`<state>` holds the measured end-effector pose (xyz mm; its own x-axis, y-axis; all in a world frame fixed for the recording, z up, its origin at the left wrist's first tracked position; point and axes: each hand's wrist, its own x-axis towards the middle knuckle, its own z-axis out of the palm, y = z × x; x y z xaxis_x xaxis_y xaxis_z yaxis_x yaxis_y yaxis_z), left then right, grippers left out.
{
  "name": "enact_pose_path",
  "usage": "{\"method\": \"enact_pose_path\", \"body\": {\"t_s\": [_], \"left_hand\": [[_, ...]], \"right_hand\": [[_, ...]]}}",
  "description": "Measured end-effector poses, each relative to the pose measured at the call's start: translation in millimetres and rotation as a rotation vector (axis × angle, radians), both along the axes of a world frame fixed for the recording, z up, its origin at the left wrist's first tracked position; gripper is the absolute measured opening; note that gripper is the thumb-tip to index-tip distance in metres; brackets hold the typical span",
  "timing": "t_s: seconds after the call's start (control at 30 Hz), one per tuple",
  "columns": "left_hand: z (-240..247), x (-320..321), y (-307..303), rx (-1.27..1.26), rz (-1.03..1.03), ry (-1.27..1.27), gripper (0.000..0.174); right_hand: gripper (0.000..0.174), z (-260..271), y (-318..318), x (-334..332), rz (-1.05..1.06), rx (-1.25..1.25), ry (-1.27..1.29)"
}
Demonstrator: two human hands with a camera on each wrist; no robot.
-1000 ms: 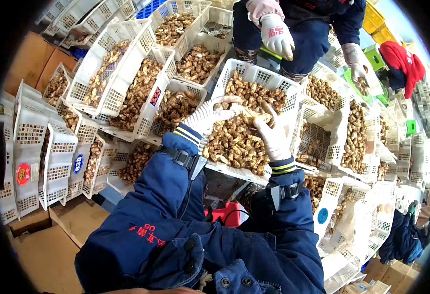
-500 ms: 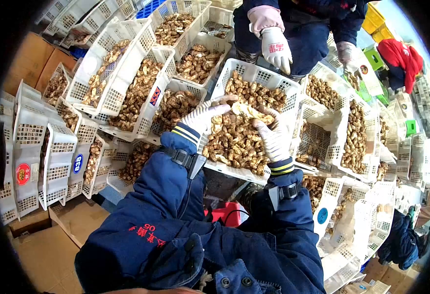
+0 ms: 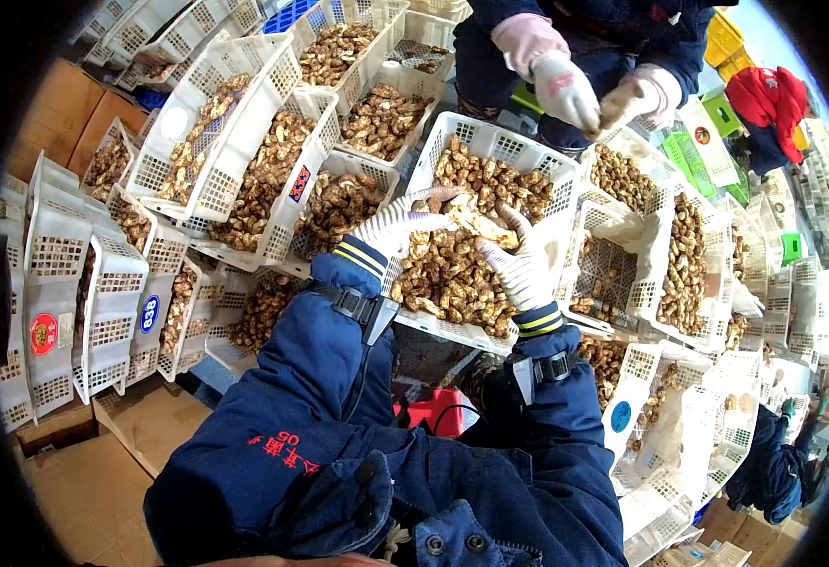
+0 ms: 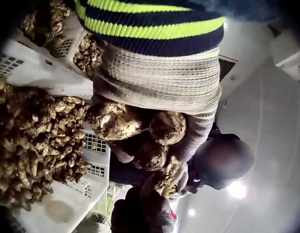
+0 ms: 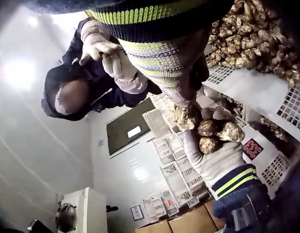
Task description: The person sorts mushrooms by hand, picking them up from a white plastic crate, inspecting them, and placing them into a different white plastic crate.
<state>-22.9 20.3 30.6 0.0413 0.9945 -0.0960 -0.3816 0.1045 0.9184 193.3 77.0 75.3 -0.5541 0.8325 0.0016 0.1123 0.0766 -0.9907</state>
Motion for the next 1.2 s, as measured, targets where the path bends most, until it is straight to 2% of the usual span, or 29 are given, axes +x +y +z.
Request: {"method": "enact_pose_path", "body": {"t_s": [0.3, 0.43, 0.53, 0.63, 0.67, 0.7, 0.73, 0.8, 0.83, 0.9, 0.93, 0.97, 1.03, 1.1, 1.2], "left_hand": [[0.0, 1.5, -0.2, -0.036, -0.021, -0.053, 0.049], [4.4, 0.6, -2.2, -0.045, 0.001, -0.030, 0.047], [17.6, 0.3, -5.2, -0.015, 0.039, 0.016, 0.043], [21.0, -0.6, -8.7, -0.067, 0.103, -0.058, 0.038], [8.8, -1.8, -5.9, -0.083, 0.137, -0.089, 0.037], [1.7, -2.8, -3.9, -0.098, 0.172, -0.120, 0.035], [3.8, -2.0, -3.3, -0.200, 0.278, -0.116, 0.029], [-4.4, -6.3, -3.5, -0.171, 0.424, -0.214, 0.025], [-4.8, -8.4, -4.0, -0.157, 0.498, -0.265, 0.023], [-10.8, -11.5, -2.0, -0.166, 0.590, -0.323, 0.023], [-13.4, -13.4, -0.2, -0.159, 0.592, -0.315, 0.023], [-16.5, -13.3, 0.0, -0.154, 0.592, -0.308, 0.023], [-13.2, -12.8, -1.4, -0.185, 0.543, -0.337, 0.025], [-27.1, -14.2, 3.3, -0.157, 0.538, -0.377, 0.024], [-12.8, -13.1, -0.7, -0.219, 0.559, -0.299, 0.023]], "right_hand": [[0.035, -6.5, 0.9, 1.5, -0.064, 0.104, -0.138], [0.035, 12.3, -5.7, -1.0, -0.099, 0.185, -0.228], [0.035, 9.4, -3.6, 1.3, -0.123, 0.133, -0.225], [0.036, 0.0, 11.6, 6.5, -0.172, 0.548, -0.210], [0.037, 0.7, 13.3, 12.9, -0.174, 0.258, -0.153], [0.037, -11.4, 22.6, 21.7, -0.198, 0.222, -0.181], [0.038, -13.3, 27.9, 28.5, -0.178, 0.116, -0.103], [0.038, -7.1, 30.6, 42.6, -0.159, -0.041, -0.019], [0.039, -10.7, 33.0, 54.1, -0.164, -0.064, -0.010], [0.039, -12.8, 39.7, 82.2, -0.162, 0.066, -0.176], [0.038, -12.8, 40.4, 98.3, -0.176, 0.017, -0.178], [0.038, -11.0, 42.6, 116.1, -0.209, -0.026, -0.298], [0.038, -12.3, 38.5, 150.0, -0.263, 0.132, -0.323], [0.038, -35.2, 38.2, 201.9, -0.417, -0.130, -0.118], [0.036, -65.2, 21.7, 273.1, -0.631, -0.163, -0.177]]}}
